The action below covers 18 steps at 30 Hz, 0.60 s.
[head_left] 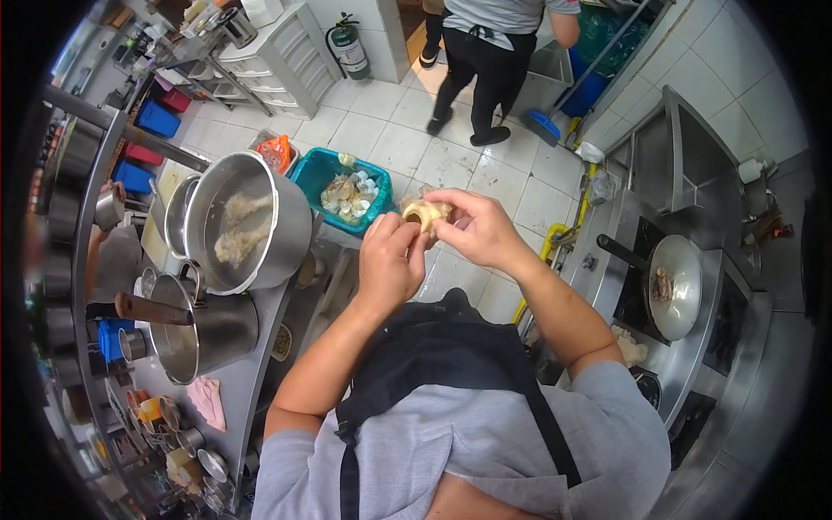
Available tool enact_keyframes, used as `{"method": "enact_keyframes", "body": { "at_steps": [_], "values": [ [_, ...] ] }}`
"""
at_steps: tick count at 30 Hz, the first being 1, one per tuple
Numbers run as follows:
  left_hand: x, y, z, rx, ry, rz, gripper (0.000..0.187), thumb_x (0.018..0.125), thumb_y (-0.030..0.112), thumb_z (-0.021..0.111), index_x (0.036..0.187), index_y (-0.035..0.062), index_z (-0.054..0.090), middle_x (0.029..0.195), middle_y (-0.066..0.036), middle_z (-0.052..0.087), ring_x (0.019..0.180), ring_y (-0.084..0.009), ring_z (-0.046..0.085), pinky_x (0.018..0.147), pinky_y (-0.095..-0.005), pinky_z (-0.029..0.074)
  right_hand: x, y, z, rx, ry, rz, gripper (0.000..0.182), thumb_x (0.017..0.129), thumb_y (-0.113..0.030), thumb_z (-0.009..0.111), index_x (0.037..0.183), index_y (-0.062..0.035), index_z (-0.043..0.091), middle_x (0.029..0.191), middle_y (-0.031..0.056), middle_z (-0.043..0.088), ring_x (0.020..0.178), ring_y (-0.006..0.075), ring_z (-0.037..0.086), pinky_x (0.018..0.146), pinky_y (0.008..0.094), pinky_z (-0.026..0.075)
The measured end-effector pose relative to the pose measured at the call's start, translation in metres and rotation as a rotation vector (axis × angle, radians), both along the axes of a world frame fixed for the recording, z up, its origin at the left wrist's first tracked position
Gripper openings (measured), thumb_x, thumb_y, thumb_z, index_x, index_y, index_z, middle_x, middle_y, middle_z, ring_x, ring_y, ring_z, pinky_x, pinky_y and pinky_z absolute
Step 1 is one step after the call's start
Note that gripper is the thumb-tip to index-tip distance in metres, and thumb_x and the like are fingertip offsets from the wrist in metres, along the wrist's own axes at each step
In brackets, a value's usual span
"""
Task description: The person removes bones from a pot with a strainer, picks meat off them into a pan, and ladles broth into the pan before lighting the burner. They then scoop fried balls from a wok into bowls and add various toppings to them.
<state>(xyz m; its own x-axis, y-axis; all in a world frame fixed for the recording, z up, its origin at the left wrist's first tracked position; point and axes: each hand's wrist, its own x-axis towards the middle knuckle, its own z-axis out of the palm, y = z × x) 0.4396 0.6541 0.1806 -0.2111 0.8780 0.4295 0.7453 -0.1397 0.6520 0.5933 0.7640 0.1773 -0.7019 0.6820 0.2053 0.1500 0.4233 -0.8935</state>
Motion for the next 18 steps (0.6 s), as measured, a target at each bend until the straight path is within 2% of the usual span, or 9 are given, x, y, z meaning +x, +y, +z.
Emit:
{"method": "enact_keyframes", "body": {
  "at_steps": [2,6,8,14,18],
  "values": [
    [0.000,-0.001,0.002,0.077,0.147,-0.035,0.013,0.076,-0.001,0.072,0.086,0.0001,0.064,0.079,-0.013,0.054,0.072,-0.0326,0.054,0.065,-0.0406,0.044,0.000,0.001,0.001,-0.103,0.050,0.013,0.029,0.087,-0.008,0.067,0.115,0.0010,0.068,0.091,0.0052,0.069,0.072,0.0059,0.061,0.066,0.0228,0.051],
    [0.008,-0.006,0.007,0.085,0.253,-0.052,0.016,0.074,-0.001,0.073,0.086,0.0016,0.063,0.080,-0.011,0.053,0.075,-0.0322,0.054,0.067,-0.0420,0.043,0.004,0.003,-0.008,-0.100,0.011,0.013,0.027,0.088,-0.003,0.063,0.114,0.0039,0.067,0.086,0.0051,0.070,0.071,0.0058,0.063,0.065,0.0226,0.052],
    [0.010,-0.007,0.009,0.093,0.308,-0.052,0.018,0.072,-0.001,0.073,0.087,0.0022,0.062,0.081,-0.010,0.053,0.076,-0.0307,0.054,0.067,-0.0412,0.042,0.005,0.003,-0.015,-0.109,0.034,0.021,0.020,0.090,-0.001,0.060,0.107,0.0065,0.065,0.086,0.0063,0.071,0.075,0.0067,0.066,0.066,0.0231,0.054],
    [0.014,-0.014,0.010,0.088,0.403,-0.059,0.019,0.072,-0.001,0.072,0.089,0.0020,0.063,0.080,-0.010,0.052,0.074,-0.0299,0.053,0.065,-0.0405,0.041,0.009,-0.002,-0.025,-0.264,0.077,-0.025,0.008,0.090,-0.001,0.062,0.091,0.0060,0.060,0.084,0.0085,0.070,0.079,0.0090,0.068,0.066,0.0243,0.055],
    [0.018,-0.016,0.009,0.107,0.438,-0.045,0.012,0.073,0.000,0.066,0.083,0.0040,0.060,0.079,-0.009,0.049,0.073,-0.0271,0.051,0.064,-0.0391,0.039,0.013,-0.005,-0.031,-0.296,0.105,-0.036,0.008,0.090,-0.001,0.063,0.090,0.0057,0.060,0.084,0.0087,0.070,0.079,0.0097,0.068,0.066,0.0242,0.055]
  ]
}}
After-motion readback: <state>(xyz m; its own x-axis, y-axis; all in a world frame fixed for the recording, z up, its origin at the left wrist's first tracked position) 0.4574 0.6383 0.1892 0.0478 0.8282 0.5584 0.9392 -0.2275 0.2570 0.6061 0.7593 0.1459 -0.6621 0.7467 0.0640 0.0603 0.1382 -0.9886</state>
